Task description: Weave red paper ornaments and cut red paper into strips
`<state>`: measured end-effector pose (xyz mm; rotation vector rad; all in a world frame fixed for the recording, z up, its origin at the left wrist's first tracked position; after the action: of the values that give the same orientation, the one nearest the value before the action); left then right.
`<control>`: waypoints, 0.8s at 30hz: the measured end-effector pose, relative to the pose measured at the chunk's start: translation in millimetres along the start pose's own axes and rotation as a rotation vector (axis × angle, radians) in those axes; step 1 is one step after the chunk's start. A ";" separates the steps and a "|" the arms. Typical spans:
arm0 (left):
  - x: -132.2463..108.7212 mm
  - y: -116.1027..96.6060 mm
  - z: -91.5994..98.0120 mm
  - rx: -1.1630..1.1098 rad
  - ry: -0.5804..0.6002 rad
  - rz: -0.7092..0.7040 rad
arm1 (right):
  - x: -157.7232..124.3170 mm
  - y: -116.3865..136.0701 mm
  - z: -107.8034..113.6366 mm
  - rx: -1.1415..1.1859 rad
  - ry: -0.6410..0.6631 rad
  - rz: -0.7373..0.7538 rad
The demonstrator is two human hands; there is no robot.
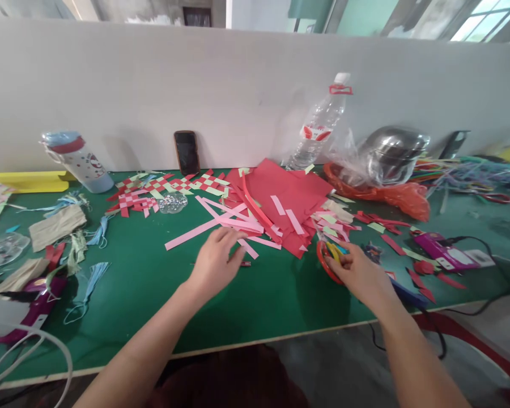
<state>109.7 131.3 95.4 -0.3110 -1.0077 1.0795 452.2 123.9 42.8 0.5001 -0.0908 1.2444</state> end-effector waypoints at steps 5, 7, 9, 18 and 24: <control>-19.2 -35.2 -68.0 -0.486 0.368 0.333 | -13.0 25.8 16.1 0.250 -0.175 -0.098; -22.9 -47.0 -92.5 -0.700 0.424 0.434 | -23.1 53.6 21.0 0.346 -0.222 -0.042; -20.3 -51.9 -104.5 -0.835 0.378 0.459 | -33.4 81.4 23.7 0.463 -0.227 0.046; -19.1 -0.6 -82.4 -0.794 0.247 0.713 | -5.1 117.2 10.2 0.540 -0.113 0.254; -20.2 8.1 -77.3 -0.839 0.224 0.708 | 17.3 161.9 -15.9 0.607 0.030 0.421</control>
<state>165.1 137.0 37.6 -1.5241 -1.1341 1.1472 305.5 182.7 85.2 1.0234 0.2272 1.6963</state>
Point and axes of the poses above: each hand's wrist, its own x-axis towards the middle knuckle, its own z-axis out of the back of the hand, y = z × x, the point moved 6 cm from there along x, towards the middle knuckle, and after that the axes turned 13 degrees about -y, right-handed, at the moved point
